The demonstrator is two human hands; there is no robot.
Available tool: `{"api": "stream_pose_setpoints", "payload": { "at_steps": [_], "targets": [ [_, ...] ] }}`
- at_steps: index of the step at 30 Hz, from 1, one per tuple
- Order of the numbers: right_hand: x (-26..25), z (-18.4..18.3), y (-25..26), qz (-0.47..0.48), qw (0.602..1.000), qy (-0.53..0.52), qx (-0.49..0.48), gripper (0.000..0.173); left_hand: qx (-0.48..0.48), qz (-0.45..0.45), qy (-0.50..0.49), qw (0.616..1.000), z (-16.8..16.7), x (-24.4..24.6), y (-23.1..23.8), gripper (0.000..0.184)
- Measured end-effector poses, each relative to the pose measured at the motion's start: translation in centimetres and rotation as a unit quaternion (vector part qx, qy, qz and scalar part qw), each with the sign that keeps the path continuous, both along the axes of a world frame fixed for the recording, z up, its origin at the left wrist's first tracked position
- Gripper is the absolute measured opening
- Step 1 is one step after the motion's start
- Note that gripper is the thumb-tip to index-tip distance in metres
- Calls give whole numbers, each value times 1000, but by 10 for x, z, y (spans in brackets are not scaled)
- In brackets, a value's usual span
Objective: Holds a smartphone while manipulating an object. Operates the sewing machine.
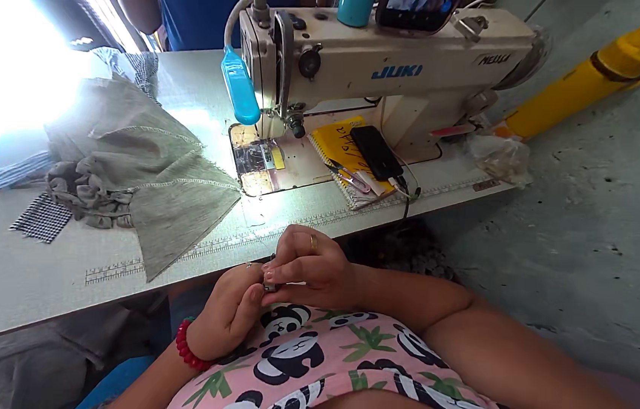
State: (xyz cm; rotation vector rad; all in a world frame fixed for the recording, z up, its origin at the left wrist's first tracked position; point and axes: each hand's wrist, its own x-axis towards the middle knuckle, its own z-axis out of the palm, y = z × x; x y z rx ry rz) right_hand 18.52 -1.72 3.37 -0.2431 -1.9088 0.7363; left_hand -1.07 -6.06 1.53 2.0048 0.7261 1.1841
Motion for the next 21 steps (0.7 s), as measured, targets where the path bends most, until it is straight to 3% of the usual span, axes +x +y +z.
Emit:
{"api": "stream_pose_setpoints", "payload": {
  "at_steps": [3, 6, 8, 12, 15, 17, 19, 21],
  "targets": [
    [-3, 1, 2, -1, 1000, -8, -6, 18, -83, -2, -75, 994, -5, 4, -2, 45],
    [-9, -4, 5, -3, 998, 3, -55, 18, -300, -78, -219, 925, -6, 8, -4, 37],
    [-14, -11, 6, -11, 995, 22, -101, 18, -354, -100, -260, 893, -9, 8, -3, 38],
    [-26, -20, 6, -5, 996, 16, -92, 19, -187, 40, -136, 972, -21, -1, -7, 39],
    [-28, -10, 18, 75, 993, -75, -41, 21, -89, 114, -18, 989, -25, -22, -17, 47],
    [-26, -1, 35, 92, 982, -157, -53, 17, -89, 132, 30, 987, -28, -40, -29, 51],
    [-21, -4, 64, 4, 976, -182, -119, 16, -119, 148, 64, 980, -32, -58, -43, 53],
    [-11, -9, 105, -135, 941, -214, -226, 22, -154, 177, 87, 968, -38, -74, -56, 54]
  ]
}}
